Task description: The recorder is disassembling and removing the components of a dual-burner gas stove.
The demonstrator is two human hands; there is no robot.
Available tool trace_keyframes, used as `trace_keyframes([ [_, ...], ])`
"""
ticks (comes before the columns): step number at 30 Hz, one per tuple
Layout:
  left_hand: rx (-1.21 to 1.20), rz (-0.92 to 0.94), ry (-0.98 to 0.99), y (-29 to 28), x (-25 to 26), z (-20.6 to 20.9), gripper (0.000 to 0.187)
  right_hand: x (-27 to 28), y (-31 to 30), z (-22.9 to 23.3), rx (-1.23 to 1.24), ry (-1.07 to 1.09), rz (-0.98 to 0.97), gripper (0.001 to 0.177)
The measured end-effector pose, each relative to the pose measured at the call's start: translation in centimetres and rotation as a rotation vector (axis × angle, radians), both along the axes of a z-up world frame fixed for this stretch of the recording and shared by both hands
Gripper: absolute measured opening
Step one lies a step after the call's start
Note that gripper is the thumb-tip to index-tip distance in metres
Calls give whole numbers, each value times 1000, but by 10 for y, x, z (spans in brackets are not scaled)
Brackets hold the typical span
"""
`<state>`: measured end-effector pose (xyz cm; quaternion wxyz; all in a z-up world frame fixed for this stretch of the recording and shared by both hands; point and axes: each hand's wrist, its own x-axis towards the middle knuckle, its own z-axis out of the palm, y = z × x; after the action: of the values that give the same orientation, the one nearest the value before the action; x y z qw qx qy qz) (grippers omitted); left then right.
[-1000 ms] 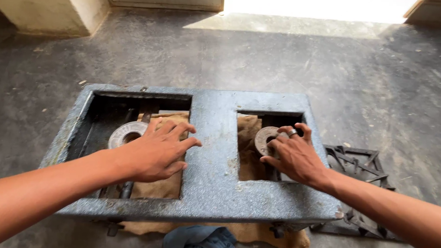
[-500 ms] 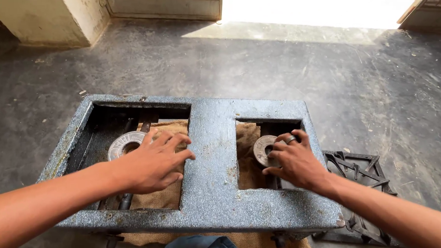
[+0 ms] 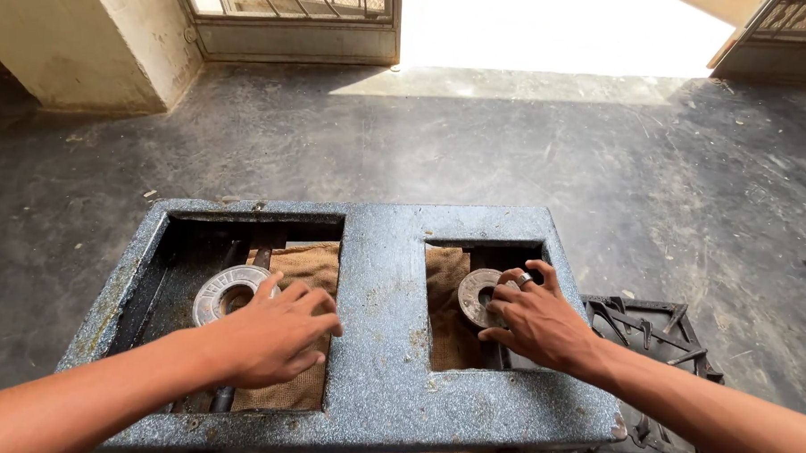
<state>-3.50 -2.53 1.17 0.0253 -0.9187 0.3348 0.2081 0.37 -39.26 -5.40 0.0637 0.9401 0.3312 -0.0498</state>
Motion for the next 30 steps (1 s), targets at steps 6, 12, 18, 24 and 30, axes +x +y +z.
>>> trace_keyframes([
  [6,-35,-72,10,4,-4,-13,55,3,-7,-5,23,-3,2,53],
  [12,57,-95,89,0,-9,-7,65,3,-7,-8,50,-25,29,50],
  [18,106,-55,145,-2,-6,-4,61,4,-3,-3,6,-77,70,49],
  [24,117,-53,149,-3,-6,-6,60,2,0,2,-99,-33,14,53],
  [30,116,-46,152,-2,-5,-5,59,8,-21,-27,119,-131,157,56],
])
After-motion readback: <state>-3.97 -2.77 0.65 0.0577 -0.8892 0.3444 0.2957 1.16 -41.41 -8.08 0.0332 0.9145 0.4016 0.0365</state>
